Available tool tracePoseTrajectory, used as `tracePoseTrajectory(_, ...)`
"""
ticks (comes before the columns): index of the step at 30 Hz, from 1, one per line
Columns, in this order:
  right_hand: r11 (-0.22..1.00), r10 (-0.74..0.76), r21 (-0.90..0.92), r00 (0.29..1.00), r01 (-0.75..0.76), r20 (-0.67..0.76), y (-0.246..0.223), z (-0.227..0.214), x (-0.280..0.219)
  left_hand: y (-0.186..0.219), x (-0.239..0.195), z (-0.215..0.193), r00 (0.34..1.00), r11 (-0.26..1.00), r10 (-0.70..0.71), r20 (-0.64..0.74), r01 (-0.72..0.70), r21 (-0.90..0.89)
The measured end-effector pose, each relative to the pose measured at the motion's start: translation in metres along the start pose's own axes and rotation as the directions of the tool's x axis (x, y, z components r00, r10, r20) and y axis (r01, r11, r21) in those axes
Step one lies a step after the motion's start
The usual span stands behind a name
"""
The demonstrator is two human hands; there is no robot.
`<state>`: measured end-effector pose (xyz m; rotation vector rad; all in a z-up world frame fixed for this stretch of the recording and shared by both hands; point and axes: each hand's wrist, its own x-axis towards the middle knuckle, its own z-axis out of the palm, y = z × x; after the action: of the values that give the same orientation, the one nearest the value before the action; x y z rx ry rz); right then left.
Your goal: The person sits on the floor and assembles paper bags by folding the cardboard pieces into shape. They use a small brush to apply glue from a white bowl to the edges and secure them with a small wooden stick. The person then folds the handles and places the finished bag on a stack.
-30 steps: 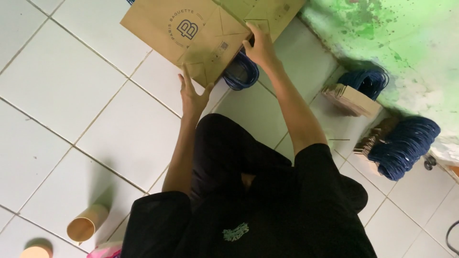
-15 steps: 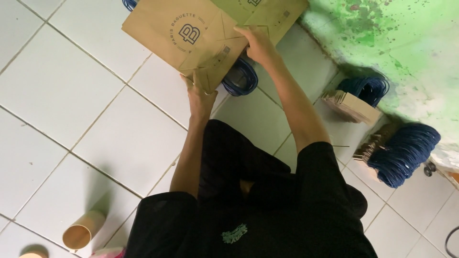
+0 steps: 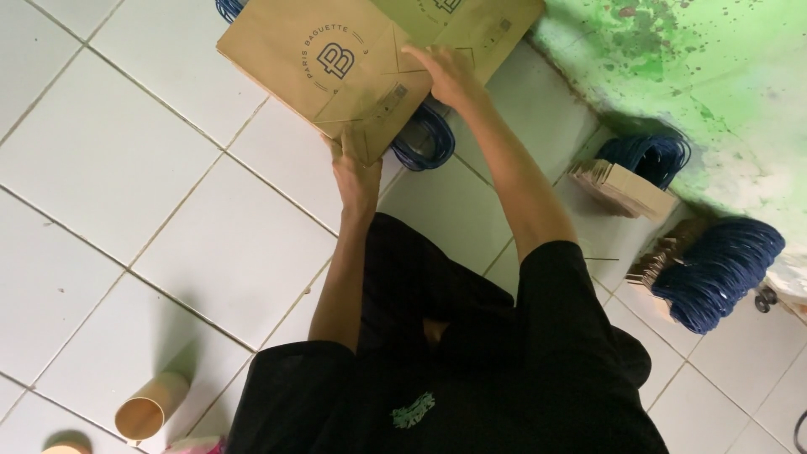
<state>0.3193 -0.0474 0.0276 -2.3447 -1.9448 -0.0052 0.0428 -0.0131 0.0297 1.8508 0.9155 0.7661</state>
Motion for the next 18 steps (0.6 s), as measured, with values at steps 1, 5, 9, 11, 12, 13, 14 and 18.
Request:
tracePoseTrajectory(1, 0.999, -0.016, -0.048, 1.000, 0.015, -0.010, 0.001, 0.001, 0.002, -0.001, 0.000, 0.002, 0.999, 1.000, 0.028, -0.032, -0.028, 0.007)
tracePoseTrajectory(5, 1.000, 0.003, -0.020, 0.999, -0.002, 0.052, 0.005, -0.002, 0.003, -0.003, -0.004, 0.008, 0.998, 0.998, 0.004, -0.070, 0.000, 0.057)
tracePoseTrajectory(9, 0.994, 0.080, 0.058, 0.983, -0.091, 0.166, -0.004, -0.015, 0.004, -0.006, -0.008, 0.009, 0.999, 0.999, -0.019, -0.044, 0.021, 0.037)
tracePoseTrajectory(11, 0.993, 0.072, 0.075, 0.982, -0.086, 0.176, -0.009, -0.020, 0.003, -0.005, -0.011, 0.009, 0.998, 0.996, -0.047, -0.033, 0.050, 0.079)
tracePoseTrajectory(12, 0.989, 0.115, 0.064, 0.968, -0.132, 0.224, -0.011, -0.021, 0.004, -0.001, -0.011, 0.008, 0.990, 0.990, -0.137, -0.021, 0.137, 0.011)
tracePoseTrajectory(13, 0.982, 0.162, 0.047, 0.949, -0.181, 0.270, -0.010, -0.023, 0.003, 0.003, -0.010, 0.008, 0.975, 0.973, -0.222, 0.000, 0.222, -0.058)
tracePoseTrajectory(14, 0.982, 0.165, 0.045, 0.950, -0.183, 0.267, -0.009, -0.021, 0.005, 0.000, -0.008, 0.012, 0.976, 0.974, -0.219, 0.001, 0.218, -0.060)
tracePoseTrajectory(18, 0.990, 0.085, 0.095, 0.973, -0.108, 0.216, -0.012, -0.018, 0.006, 0.003, -0.002, 0.015, 0.972, 0.970, -0.233, 0.001, 0.233, -0.073)
